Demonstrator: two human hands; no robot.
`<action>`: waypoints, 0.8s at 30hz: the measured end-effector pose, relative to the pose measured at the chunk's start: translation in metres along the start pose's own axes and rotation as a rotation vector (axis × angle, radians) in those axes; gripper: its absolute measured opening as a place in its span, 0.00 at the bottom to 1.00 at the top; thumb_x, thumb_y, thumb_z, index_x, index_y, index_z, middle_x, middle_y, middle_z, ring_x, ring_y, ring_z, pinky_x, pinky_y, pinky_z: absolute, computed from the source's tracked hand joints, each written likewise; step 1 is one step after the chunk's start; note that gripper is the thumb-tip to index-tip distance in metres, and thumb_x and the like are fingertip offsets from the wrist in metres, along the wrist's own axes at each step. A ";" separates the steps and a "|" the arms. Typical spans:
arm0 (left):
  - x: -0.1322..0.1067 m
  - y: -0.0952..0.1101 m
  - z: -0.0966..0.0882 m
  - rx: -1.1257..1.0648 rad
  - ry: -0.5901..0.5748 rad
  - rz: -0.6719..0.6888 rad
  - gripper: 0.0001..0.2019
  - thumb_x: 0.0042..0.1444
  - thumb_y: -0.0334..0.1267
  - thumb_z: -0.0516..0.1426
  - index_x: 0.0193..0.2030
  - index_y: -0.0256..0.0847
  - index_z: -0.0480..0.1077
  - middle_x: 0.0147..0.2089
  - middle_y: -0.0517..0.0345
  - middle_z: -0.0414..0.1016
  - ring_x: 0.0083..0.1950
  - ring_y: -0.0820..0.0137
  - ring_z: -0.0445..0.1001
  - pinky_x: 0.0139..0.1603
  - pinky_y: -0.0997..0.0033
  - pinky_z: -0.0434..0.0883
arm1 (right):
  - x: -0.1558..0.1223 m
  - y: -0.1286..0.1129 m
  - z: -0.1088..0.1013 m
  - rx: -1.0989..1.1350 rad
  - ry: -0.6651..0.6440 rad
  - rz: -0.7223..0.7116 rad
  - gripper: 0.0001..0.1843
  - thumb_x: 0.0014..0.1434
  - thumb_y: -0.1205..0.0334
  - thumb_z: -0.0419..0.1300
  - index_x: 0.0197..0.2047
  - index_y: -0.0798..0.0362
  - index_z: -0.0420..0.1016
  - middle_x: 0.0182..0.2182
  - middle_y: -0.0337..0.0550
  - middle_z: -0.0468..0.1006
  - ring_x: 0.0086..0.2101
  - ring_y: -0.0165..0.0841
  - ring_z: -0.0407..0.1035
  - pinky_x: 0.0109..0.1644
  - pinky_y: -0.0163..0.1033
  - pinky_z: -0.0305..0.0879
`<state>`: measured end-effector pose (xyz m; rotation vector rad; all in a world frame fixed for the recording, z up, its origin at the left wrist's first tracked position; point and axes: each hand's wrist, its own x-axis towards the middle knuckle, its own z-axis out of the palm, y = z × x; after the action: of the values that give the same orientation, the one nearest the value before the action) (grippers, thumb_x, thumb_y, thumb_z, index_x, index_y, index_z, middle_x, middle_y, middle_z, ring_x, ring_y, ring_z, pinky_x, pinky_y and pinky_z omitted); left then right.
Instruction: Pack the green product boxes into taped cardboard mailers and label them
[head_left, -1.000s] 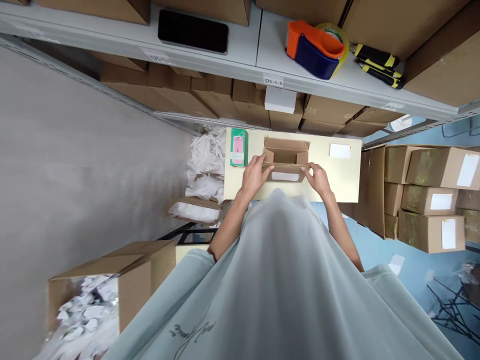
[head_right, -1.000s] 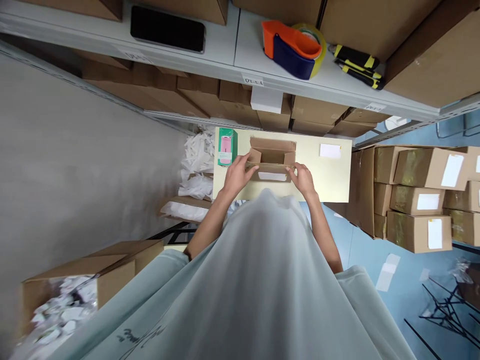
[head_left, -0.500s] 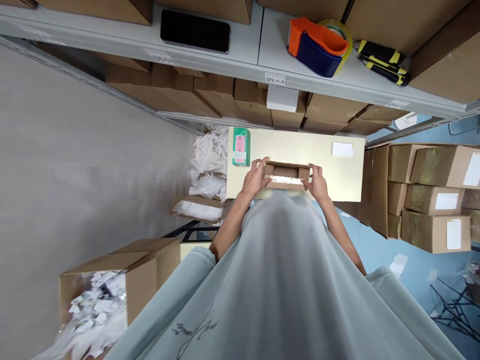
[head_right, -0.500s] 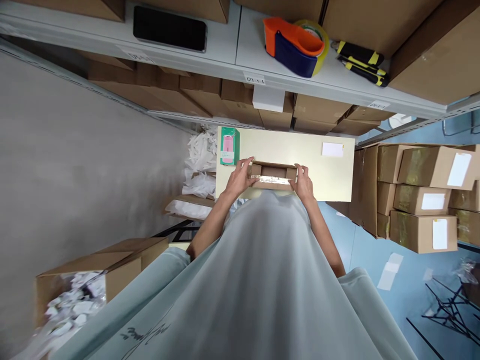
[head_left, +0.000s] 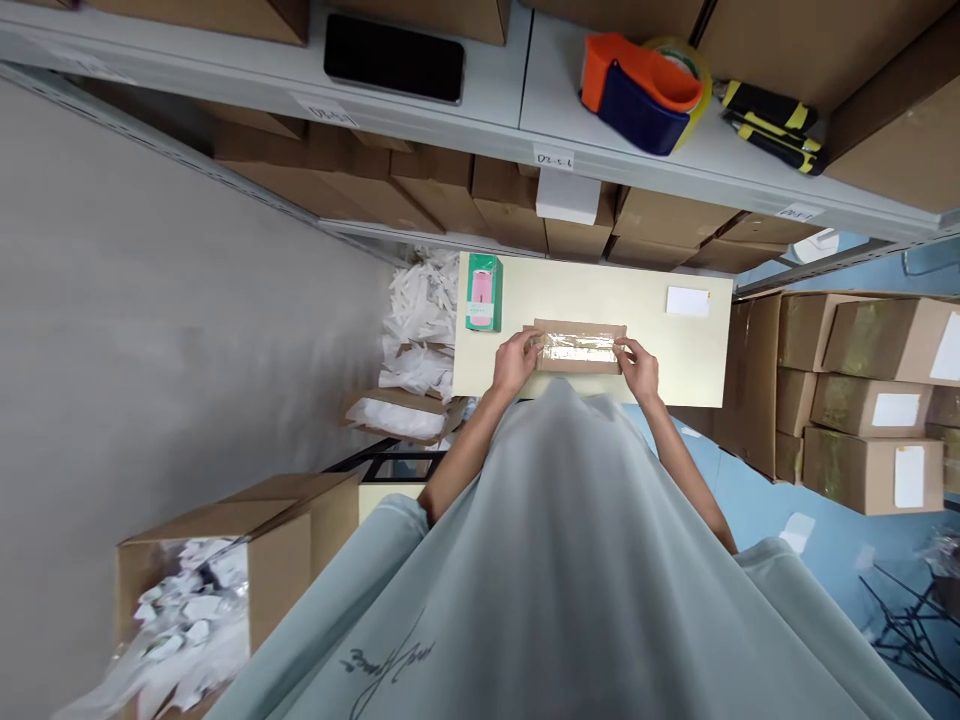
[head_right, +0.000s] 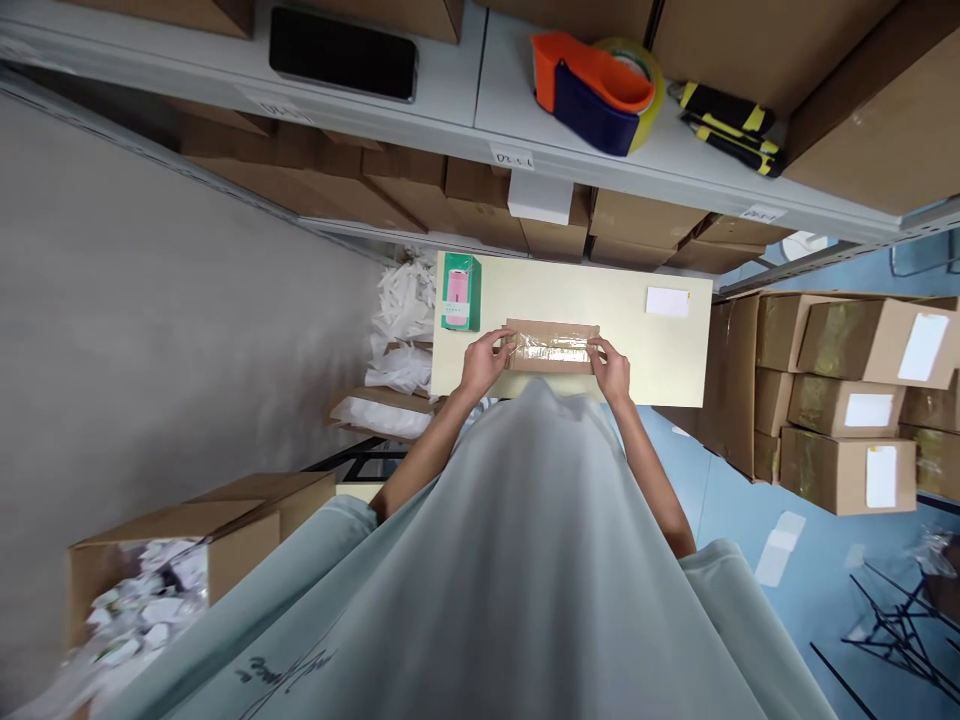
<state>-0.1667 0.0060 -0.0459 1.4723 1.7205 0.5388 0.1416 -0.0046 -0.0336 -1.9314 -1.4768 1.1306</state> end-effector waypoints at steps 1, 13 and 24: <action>0.005 0.004 0.000 -0.011 0.009 -0.003 0.15 0.73 0.37 0.61 0.63 0.47 0.82 0.67 0.51 0.85 0.53 0.59 0.88 0.63 0.60 0.81 | 0.005 -0.003 -0.004 0.006 0.021 -0.017 0.21 0.72 0.41 0.59 0.55 0.44 0.83 0.58 0.48 0.89 0.55 0.51 0.86 0.56 0.49 0.82; 0.029 0.015 0.013 -0.061 -0.021 -0.057 0.13 0.71 0.40 0.62 0.59 0.47 0.80 0.62 0.53 0.88 0.51 0.60 0.87 0.60 0.62 0.80 | 0.023 0.001 -0.011 -0.076 0.015 -0.003 0.19 0.73 0.48 0.55 0.56 0.46 0.79 0.56 0.51 0.89 0.54 0.49 0.86 0.57 0.49 0.80; 0.032 0.020 0.009 -0.090 0.093 -0.110 0.07 0.68 0.35 0.62 0.47 0.44 0.83 0.60 0.49 0.88 0.53 0.58 0.89 0.62 0.58 0.82 | 0.025 -0.009 -0.011 -0.185 -0.008 -0.072 0.18 0.73 0.57 0.55 0.60 0.49 0.78 0.67 0.58 0.81 0.57 0.45 0.82 0.61 0.51 0.81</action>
<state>-0.1474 0.0392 -0.0458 1.2994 1.8142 0.6258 0.1480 0.0233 -0.0293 -1.9777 -1.6937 1.0018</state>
